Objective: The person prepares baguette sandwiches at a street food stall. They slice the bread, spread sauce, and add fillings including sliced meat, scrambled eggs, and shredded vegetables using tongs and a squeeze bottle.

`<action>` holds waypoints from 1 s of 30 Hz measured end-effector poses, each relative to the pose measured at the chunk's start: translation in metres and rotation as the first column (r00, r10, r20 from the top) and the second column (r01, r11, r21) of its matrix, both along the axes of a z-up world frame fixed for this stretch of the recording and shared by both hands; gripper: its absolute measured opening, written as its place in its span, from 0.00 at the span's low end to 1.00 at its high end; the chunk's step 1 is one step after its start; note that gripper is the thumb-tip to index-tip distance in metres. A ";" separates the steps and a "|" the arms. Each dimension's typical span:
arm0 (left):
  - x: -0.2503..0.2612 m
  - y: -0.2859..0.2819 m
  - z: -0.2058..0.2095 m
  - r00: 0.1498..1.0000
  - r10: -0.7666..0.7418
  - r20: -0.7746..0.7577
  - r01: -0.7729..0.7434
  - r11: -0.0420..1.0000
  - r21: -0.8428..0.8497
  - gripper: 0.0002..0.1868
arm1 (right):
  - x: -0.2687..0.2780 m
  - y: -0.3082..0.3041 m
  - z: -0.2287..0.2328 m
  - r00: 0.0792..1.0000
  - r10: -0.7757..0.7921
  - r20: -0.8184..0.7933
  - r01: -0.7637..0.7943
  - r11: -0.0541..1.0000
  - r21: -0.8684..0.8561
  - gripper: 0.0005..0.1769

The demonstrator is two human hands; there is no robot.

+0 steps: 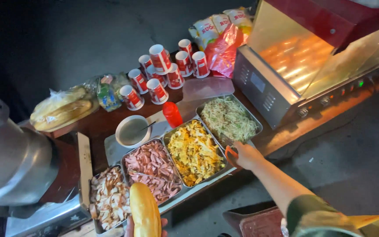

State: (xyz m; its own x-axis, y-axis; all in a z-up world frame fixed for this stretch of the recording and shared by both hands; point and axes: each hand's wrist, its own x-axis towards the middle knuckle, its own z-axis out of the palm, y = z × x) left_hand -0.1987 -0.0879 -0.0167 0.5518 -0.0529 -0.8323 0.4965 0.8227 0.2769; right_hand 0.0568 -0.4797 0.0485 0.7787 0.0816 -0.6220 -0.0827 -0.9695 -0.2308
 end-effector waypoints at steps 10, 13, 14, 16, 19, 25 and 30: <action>0.057 -0.026 0.100 0.968 0.157 0.194 -0.165 0.986 0.025 0.41 | -0.132 0.052 0.002 0.785 -0.076 -0.615 0.485 -0.543 0.686 0.22; 0.088 -0.020 0.126 0.896 0.207 0.393 -0.214 0.976 -0.028 0.39 | -0.187 0.088 0.029 0.935 0.264 -0.237 0.355 -0.673 0.649 0.33; 0.101 -0.020 0.136 0.858 0.252 0.448 -0.245 0.967 -0.075 0.39 | -0.204 0.084 0.025 0.850 0.387 -0.356 0.519 -0.502 0.692 0.56; 0.110 -0.015 0.170 0.823 0.332 0.461 -0.322 0.941 -0.103 0.36 | -0.215 0.107 0.047 0.836 0.357 -0.416 0.525 -0.301 0.796 0.59; 0.126 0.001 0.185 0.764 0.405 0.503 -0.384 0.911 -0.151 0.34 | -0.237 0.164 0.076 0.776 -0.141 -0.615 0.613 -0.065 0.788 0.47; 0.120 0.020 0.208 0.733 0.373 0.569 -0.410 0.910 -0.067 0.38 | -0.202 0.168 -0.033 0.608 -0.193 -0.770 0.785 0.001 0.620 0.32; 0.103 0.015 0.213 0.659 0.361 0.660 -0.454 0.890 -0.033 0.36 | -0.214 0.168 0.097 0.750 0.478 -0.457 0.406 0.212 0.889 0.69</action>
State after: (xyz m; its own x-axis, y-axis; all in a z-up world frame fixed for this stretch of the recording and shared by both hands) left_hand -0.0957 -0.0731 0.1958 0.8867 0.3836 -0.2582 -0.2130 0.8345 0.5082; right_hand -0.1569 -0.3118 0.1458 0.2928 0.9198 -0.2614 -0.5765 -0.0483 -0.8157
